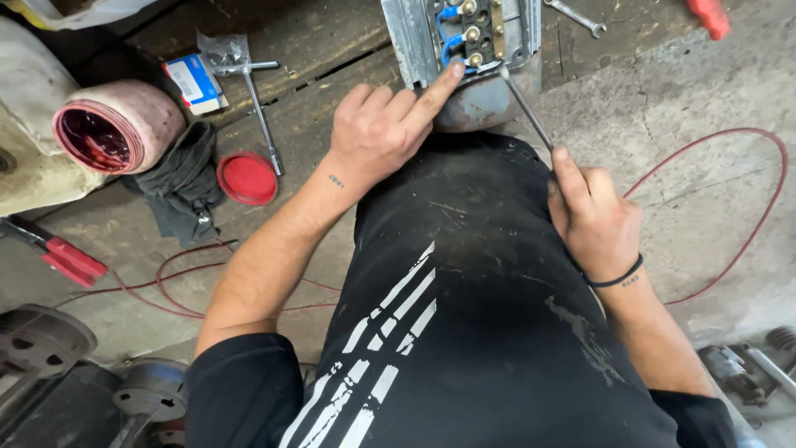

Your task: Repairing an electric motor by working on the terminal box connections and cover

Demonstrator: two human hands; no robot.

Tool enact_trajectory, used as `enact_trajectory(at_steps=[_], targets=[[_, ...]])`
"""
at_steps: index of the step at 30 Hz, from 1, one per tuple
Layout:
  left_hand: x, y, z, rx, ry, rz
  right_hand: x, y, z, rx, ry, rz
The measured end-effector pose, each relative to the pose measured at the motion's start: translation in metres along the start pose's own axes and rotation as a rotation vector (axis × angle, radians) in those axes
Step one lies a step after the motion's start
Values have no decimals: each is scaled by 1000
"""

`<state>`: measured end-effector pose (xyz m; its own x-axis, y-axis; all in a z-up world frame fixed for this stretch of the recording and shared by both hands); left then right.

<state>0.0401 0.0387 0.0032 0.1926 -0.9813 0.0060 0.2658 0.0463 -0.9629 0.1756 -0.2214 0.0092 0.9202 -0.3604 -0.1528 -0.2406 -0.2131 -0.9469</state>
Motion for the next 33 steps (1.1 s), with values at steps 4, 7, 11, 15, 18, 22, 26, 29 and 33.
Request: enact_trajectory(at_steps=[4, 7, 11, 15, 18, 22, 26, 29, 33], targets=[[-2, -5, 4, -42, 99, 112, -11, -5, 14, -22, 52, -106], [-5, -9, 6, -68, 140, 156, -8, 4, 8, -25, 47, -123], [0, -9, 7, -114, 161, 198, -9, 10, 8, -33, 30, -171], [18, -1, 4, -198, 127, 158, -12, 11, 9, -49, 25, -216], [27, 4, 5, -237, 109, 175, -15, 8, 8, -36, 43, -246], [-10, -7, 5, -296, -56, -367, -20, 11, 9, -50, 64, -229], [-37, -5, 14, -168, -289, -714, -22, 16, 10, -43, 58, -233], [-41, -4, 28, -100, -299, -847, -20, 17, 8, -5, 54, -206], [-52, -2, 45, -221, -337, -787, -18, 15, 12, -1, 26, -184]])
Point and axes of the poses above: each hand's wrist, its own z-axis towards the middle knuckle, its own y-axis out of the palm, x = y × z, the point moved 6 cm from there along z, towards the middle knuckle, and after that the axes turned 10 degrees about -x, right-handed, at the moved point
